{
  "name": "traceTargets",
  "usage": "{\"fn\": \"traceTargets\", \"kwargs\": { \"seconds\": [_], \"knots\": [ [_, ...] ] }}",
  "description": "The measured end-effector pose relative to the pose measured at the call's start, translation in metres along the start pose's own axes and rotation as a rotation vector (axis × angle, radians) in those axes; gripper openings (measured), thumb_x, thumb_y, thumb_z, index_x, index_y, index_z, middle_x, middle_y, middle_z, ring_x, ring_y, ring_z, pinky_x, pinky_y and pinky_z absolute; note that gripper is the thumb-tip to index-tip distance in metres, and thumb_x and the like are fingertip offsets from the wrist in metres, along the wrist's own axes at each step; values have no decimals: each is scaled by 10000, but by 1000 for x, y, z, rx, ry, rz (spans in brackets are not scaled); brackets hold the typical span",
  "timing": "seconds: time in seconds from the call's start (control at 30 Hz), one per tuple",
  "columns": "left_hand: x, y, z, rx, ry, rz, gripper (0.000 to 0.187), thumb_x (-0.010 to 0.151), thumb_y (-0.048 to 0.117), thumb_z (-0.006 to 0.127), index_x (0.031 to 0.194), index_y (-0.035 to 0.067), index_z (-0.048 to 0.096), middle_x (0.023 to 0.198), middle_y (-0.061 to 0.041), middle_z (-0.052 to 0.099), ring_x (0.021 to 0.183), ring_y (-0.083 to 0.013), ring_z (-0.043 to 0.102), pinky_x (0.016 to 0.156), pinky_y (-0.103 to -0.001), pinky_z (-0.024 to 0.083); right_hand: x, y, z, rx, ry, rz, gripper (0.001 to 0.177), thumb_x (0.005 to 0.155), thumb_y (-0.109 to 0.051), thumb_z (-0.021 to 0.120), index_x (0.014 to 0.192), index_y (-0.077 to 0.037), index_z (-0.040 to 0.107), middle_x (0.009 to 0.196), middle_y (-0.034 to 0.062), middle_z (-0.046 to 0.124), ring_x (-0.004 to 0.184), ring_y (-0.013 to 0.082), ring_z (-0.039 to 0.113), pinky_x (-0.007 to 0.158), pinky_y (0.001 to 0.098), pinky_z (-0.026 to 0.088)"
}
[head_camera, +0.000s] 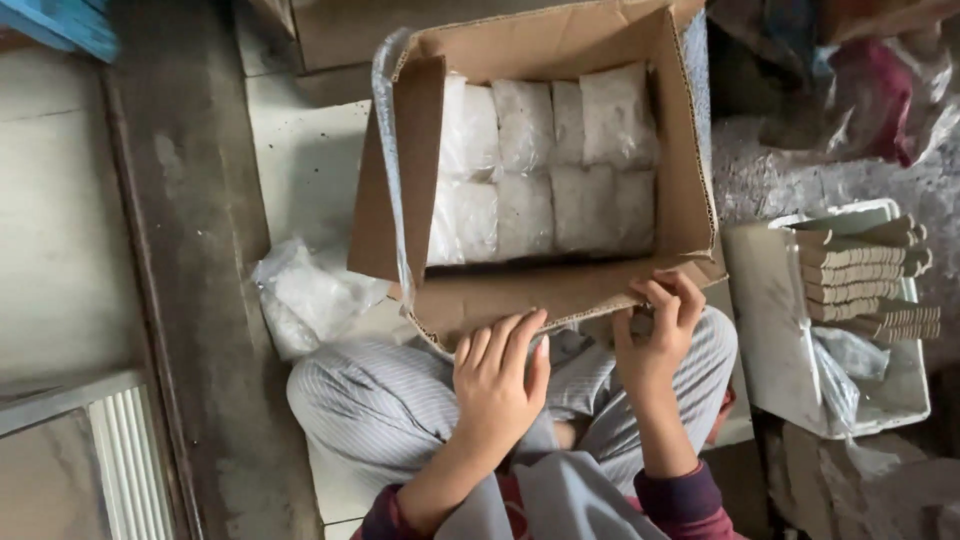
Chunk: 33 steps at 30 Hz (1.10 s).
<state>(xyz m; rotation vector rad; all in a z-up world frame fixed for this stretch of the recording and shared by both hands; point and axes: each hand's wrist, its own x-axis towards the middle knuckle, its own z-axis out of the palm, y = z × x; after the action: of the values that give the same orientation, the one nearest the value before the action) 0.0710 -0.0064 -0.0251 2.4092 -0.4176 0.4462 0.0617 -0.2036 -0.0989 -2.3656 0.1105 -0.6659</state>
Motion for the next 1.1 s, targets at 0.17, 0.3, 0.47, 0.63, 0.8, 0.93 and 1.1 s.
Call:
{"fn": "traceTargets", "kwargs": {
  "seconds": [0.17, 0.3, 0.47, 0.63, 0.8, 0.93, 1.1],
  "knots": [
    [26, -5, -8, -14, -178, 24, 160, 1000, 177, 593, 919, 98, 706, 911, -17, 725, 746, -184, 629, 682, -333, 475, -16, 26, 13, 12, 60, -48, 484, 742, 129, 595, 1201, -27, 591, 1289, 175, 412, 1223, 353, 501, 1061, 473, 471],
    [45, -34, 19, -14, -528, 83, 295, 1003, 349, 568, 1059, 87, 692, 926, -158, 718, 874, -379, 707, 813, -483, 531, -36, 61, 26, -61, 131, -9, 553, 592, 92, 680, 1116, -83, 698, 1239, 160, 516, 1160, 395, 553, 1015, 497, 462],
    [87, -40, 122, 151, -597, 257, 274, 923, 354, 602, 984, 105, 699, 768, -94, 695, 726, -318, 701, 722, -474, 519, -38, 58, 36, -57, 220, 13, 428, 652, 76, 666, 1057, -59, 701, 1184, 180, 540, 1084, 377, 555, 995, 477, 452],
    [89, -39, 226, 379, -604, 250, 362, 967, 198, 524, 1227, 15, 697, 1191, -271, 688, 1155, -463, 628, 953, -583, 462, -35, 57, 44, -35, 325, -26, 278, 756, 75, 706, 1007, -43, 721, 1144, 193, 547, 1028, 363, 561, 965, 436, 454],
    [54, -60, 285, 589, -222, 380, 414, 930, 24, 431, 1278, -97, 622, 1279, -397, 605, 1183, -560, 616, 978, -607, 493, -30, 51, 40, -29, 300, -59, 203, 843, 6, 759, 1018, -62, 683, 1159, 178, 532, 1056, 352, 550, 962, 448, 452],
    [46, -62, 297, 523, -404, 287, 513, 940, 138, 473, 1377, -122, 540, 1405, -422, 502, 1291, -598, 513, 995, -602, 469, -25, 48, 41, -24, 300, -84, 215, 844, 10, 761, 1029, -63, 681, 1157, 168, 530, 1062, 350, 552, 974, 462, 453],
    [94, -55, 223, 277, -420, 387, 435, 869, 13, 566, 1257, -181, 582, 1167, -533, 546, 1059, -699, 594, 603, -628, 583, -22, 47, 45, 48, 258, -47, 426, 711, 96, 680, 1111, -51, 673, 1194, 162, 495, 1157, 371, 530, 1026, 505, 441]
  ]
}}
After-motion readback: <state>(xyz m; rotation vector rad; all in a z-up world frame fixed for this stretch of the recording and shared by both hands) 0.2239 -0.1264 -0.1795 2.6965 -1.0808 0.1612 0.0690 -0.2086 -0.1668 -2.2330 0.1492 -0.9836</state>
